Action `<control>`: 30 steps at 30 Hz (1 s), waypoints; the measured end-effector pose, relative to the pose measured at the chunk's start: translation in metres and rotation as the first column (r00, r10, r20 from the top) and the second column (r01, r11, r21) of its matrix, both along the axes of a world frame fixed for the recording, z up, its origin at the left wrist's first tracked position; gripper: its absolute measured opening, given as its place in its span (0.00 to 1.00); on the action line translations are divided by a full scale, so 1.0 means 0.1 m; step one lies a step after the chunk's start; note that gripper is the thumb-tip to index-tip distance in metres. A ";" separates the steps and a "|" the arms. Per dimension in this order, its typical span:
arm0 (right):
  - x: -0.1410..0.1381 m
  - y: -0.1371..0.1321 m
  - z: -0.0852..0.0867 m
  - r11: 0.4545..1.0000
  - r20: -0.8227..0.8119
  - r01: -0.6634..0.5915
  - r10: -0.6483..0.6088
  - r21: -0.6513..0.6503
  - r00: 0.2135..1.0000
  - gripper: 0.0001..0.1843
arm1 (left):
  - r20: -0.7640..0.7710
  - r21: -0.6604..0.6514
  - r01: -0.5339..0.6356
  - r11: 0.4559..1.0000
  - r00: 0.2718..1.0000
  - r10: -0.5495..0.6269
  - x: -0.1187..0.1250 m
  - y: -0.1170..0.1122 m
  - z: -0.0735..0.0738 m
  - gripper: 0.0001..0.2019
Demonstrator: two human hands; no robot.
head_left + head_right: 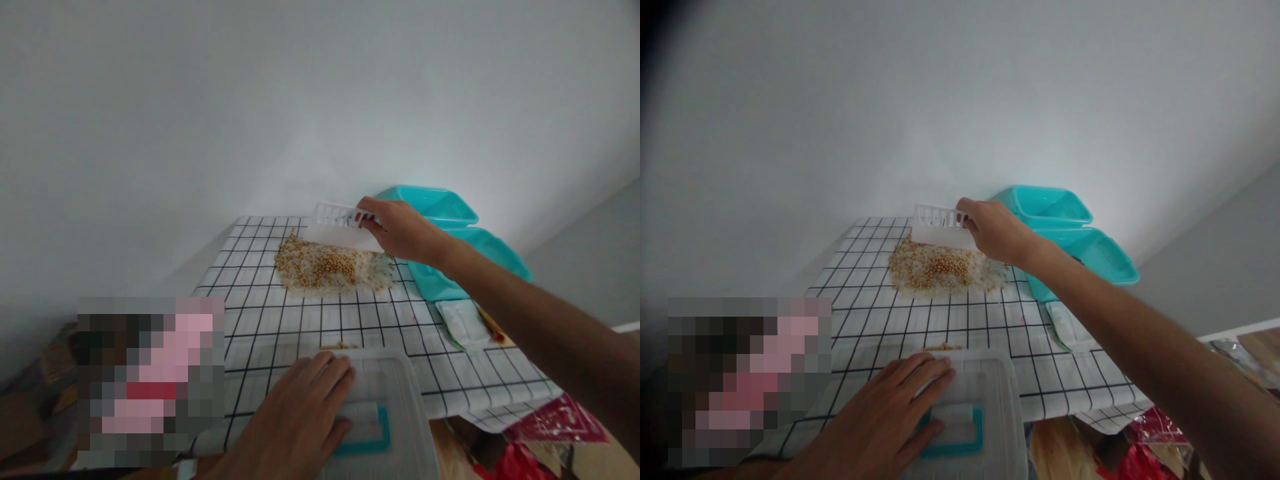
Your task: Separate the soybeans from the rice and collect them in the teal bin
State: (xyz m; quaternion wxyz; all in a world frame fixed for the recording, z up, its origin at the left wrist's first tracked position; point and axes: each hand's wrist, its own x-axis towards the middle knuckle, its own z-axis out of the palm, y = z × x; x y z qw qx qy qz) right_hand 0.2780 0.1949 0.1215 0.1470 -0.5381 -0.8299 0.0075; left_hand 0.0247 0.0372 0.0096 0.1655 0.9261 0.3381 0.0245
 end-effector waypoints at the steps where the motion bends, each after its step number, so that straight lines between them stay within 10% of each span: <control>1: 0.01 -0.05 -0.02 1.000 -0.009 -0.004 0.004 -0.003 1.000 0.13 | -0.006 -0.001 0.005 1.000 1.000 -0.005 -0.01 0.00 0.00 0.21; 12: 0.01 -0.12 -0.41 1.000 -0.013 -0.004 0.004 -0.003 1.000 0.14 | -0.017 0.015 -0.003 1.000 1.000 0.003 0.00 -0.01 -0.02 0.22; 30: 0.01 -0.30 -0.49 0.999 -0.037 0.039 -0.039 0.015 0.999 0.13 | -0.010 0.009 -0.001 1.000 1.000 0.001 0.01 -0.01 0.02 0.21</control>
